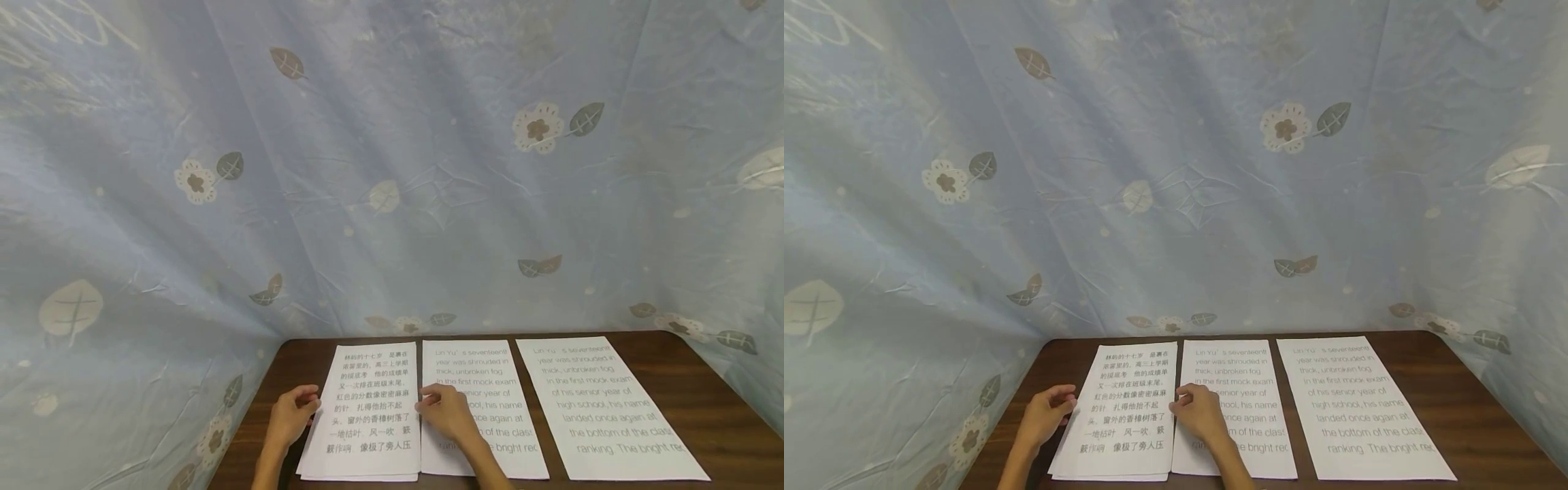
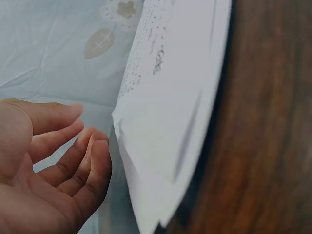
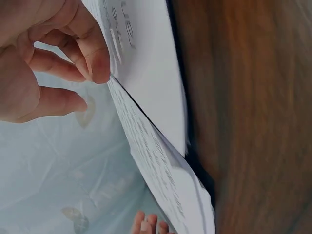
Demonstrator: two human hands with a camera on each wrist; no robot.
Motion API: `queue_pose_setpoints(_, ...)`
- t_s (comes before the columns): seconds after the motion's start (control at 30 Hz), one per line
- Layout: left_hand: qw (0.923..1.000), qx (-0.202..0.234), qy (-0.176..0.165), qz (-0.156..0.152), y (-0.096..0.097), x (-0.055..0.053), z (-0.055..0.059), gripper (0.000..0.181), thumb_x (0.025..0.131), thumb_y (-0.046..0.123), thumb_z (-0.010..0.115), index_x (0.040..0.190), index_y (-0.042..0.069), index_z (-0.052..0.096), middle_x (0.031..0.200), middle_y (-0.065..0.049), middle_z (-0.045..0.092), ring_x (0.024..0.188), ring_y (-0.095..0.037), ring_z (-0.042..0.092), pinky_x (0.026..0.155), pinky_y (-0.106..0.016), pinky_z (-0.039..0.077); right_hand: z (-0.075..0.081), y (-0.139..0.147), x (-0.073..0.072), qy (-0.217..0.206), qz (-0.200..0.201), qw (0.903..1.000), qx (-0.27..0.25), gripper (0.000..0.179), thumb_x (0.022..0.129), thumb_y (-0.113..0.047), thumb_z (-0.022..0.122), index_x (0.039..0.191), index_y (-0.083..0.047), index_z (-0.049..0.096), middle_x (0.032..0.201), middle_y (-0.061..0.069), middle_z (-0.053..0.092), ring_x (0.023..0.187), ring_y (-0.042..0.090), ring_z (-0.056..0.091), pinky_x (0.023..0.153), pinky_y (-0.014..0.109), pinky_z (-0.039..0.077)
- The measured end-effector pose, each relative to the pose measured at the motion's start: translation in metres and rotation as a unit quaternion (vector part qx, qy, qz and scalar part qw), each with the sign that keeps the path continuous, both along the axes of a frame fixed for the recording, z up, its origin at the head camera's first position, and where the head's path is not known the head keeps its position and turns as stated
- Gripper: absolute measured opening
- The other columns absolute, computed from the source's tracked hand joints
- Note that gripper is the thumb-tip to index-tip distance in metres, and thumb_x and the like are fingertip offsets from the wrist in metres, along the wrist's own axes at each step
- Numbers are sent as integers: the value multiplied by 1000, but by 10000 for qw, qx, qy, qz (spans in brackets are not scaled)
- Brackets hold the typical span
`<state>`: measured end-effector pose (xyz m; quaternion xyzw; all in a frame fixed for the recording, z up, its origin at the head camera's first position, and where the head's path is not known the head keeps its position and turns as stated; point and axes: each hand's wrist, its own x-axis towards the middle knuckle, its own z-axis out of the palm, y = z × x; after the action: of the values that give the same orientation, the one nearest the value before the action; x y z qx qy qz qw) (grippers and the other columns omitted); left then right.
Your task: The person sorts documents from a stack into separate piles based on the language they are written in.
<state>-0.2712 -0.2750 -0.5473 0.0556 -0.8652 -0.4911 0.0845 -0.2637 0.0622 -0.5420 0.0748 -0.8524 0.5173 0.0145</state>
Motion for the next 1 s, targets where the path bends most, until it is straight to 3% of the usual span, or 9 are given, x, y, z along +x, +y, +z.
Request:
queue_pose_setpoints(0.23, 9999, 21, -102, -25, 8, 1, 4, 31, 99, 7, 73, 128, -5, 72, 106, -14, 75, 79, -19, 68, 60, -25, 60, 1, 20, 1, -437, -195, 9988, -129, 38, 94, -18, 79, 125, 6, 73, 102, 12, 77, 73, 15, 74, 64, 30, 62)
queue_pose_setpoints(0.4, 9998, 127, -120, -66, 22, 0, 10, 32, 100, 8, 72, 130, -3, 72, 104, -12, 74, 80, -21, 69, 62, -26, 60, 2, 39, 2, -472, -467, 9978, -69, 35, 95, -17, 78, 123, 3, 74, 101, 10, 77, 74, 15, 74, 64, 29, 63)
queue_pose_setpoints(0.57, 9993, 149, 88, -321, 44, -5, 17, 33, 100, 9, 72, 130, -4, 72, 107, -15, 75, 84, -23, 73, 66, -29, 64, 5, 62, 4, -457, -731, 9963, -3, 36, 94, -15, 77, 123, 5, 74, 99, 10, 76, 74, 16, 74, 65, 29, 64)
queue_pose_setpoints(0.7, 9981, 270, 63, -543, 66, -6, 19, 33, 101, 10, 72, 131, -3, 72, 111, -16, 74, 87, -25, 74, 68, -30, 65, 6, 82, 7, -573, -932, 9939, 106, 37, 95, -15, 76, 126, 4, 73, 100, 9, 76, 75, 15, 73, 65, 29, 63)
queue_pose_setpoints(1.0, 9945, 424, 2, -959, 114, -13, 13, 35, 100, 12, 71, 131, -4, 72, 111, -16, 75, 85, -22, 74, 67, -31, 66, 9, 128, 15, -701, -1154, 9906, 236, 40, 96, -14, 73, 130, 8, 70, 103, 14, 74, 78, 16, 74, 67, 29, 65)
